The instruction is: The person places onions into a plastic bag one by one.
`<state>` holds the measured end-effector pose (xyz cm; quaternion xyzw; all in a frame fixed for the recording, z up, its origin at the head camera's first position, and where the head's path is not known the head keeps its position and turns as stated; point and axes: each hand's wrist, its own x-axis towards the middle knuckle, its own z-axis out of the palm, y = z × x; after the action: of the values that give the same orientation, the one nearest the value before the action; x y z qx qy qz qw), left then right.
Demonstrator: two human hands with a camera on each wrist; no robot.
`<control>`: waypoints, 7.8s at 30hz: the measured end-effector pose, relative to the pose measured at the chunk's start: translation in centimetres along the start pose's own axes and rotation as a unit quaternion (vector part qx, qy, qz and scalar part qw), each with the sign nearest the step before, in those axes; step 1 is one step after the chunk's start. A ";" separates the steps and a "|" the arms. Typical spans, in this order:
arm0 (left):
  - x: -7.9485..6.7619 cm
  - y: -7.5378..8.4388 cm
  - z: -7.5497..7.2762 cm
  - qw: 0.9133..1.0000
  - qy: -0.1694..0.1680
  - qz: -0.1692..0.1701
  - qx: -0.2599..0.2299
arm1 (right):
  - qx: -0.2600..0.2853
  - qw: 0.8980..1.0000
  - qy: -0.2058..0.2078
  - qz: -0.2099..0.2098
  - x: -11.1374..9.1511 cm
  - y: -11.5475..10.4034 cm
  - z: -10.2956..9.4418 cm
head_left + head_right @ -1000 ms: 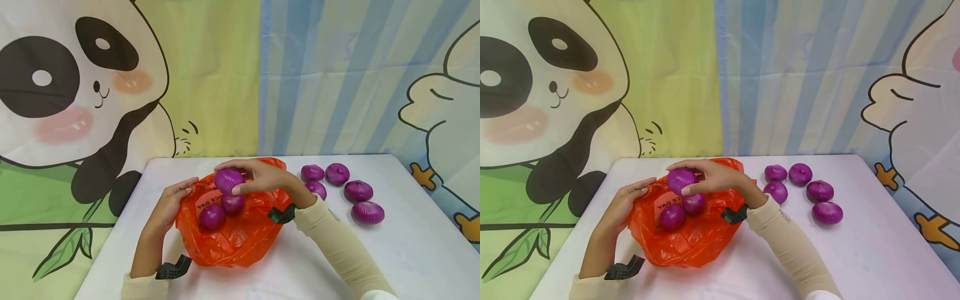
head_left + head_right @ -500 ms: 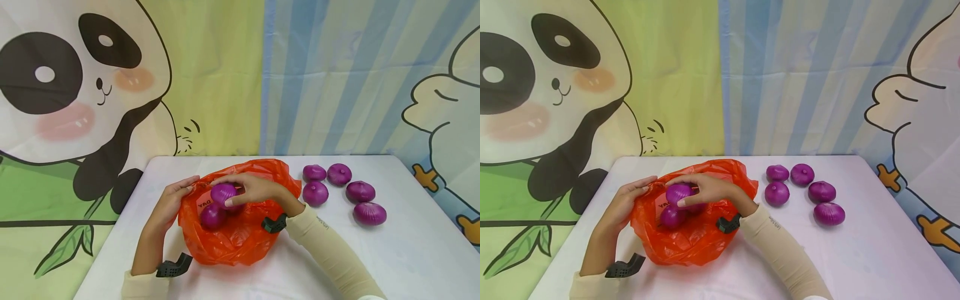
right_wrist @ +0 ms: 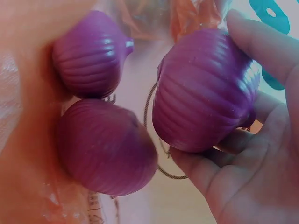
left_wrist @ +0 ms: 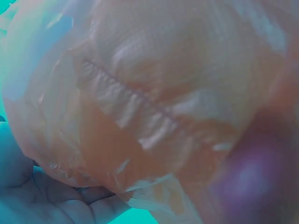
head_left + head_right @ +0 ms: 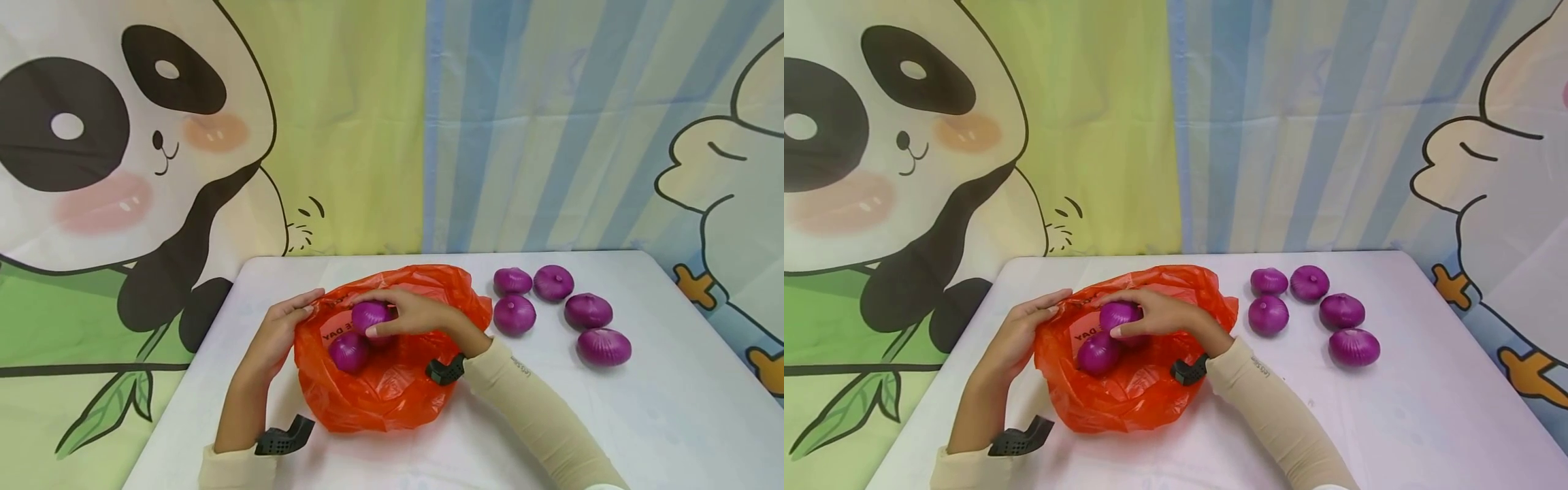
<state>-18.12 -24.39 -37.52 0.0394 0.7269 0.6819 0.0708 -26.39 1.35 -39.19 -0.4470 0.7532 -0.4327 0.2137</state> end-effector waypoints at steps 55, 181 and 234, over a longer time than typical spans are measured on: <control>-0.1 -0.1 -0.3 1.000 0.012 -0.002 0.009 | -0.007 1.000 0.021 0.010 -1.6 -0.6 1.2; -0.7 0.1 -0.4 1.000 0.003 -0.003 -0.005 | -0.114 0.923 0.318 0.182 -19.4 10.1 -5.0; -0.6 0.1 -0.4 1.000 -0.008 0.012 0.006 | -0.044 0.938 0.338 0.064 -16.8 0.2 -5.9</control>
<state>-17.55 -24.82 -37.35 0.0538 0.7298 0.6782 0.0680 -22.10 18.55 -37.34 -0.2340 0.8264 -0.5100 -0.0467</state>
